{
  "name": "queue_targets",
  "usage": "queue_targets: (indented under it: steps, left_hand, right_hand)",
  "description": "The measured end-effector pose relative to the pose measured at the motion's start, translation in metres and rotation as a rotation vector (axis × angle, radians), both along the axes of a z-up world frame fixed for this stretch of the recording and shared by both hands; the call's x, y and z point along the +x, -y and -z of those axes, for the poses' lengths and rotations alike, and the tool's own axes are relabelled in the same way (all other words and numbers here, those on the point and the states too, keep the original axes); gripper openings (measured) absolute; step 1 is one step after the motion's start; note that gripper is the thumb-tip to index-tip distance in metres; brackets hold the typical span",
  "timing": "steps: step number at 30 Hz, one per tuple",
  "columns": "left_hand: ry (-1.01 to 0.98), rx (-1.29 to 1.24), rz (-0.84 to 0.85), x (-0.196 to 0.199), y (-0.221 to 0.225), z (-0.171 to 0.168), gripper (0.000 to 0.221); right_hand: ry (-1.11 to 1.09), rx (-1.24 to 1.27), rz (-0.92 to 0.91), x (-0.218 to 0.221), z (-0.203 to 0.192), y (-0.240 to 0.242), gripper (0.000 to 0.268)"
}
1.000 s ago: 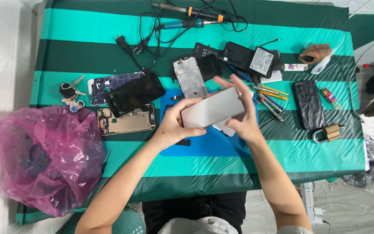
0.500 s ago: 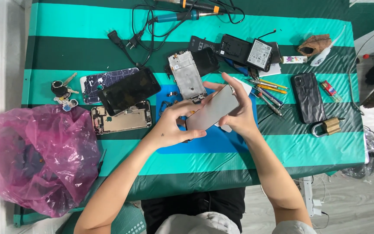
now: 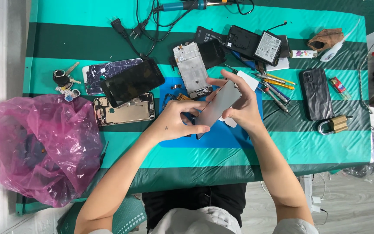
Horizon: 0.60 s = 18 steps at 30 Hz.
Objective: Repairing a mobile phone by manipulating internal components and connecting ribbon cables
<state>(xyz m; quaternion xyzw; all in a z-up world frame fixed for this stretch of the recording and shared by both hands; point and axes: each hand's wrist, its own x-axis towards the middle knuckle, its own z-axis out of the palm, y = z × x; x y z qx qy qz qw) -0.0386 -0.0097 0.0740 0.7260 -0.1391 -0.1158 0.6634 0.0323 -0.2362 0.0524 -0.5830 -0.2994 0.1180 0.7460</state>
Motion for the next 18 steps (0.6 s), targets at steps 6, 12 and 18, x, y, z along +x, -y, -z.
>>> queue_targets:
  steps: [6, 12, 18]
  left_hand:
    - [0.064, -0.021, -0.039, 0.0, -0.001, -0.001, 0.058]
    - [0.127, 0.0, -0.084, -0.001, 0.002, 0.0, 0.063]
    - [0.354, 0.041, -0.227, -0.005, 0.01, 0.008, 0.074]
  right_hand:
    - [0.007, -0.025, 0.024, 0.001, -0.002, 0.001, 0.108]
    - [0.064, -0.016, 0.03, 0.004, -0.001, 0.003, 0.112]
    - [0.172, 0.045, 0.03, -0.005, -0.015, -0.002, 0.122]
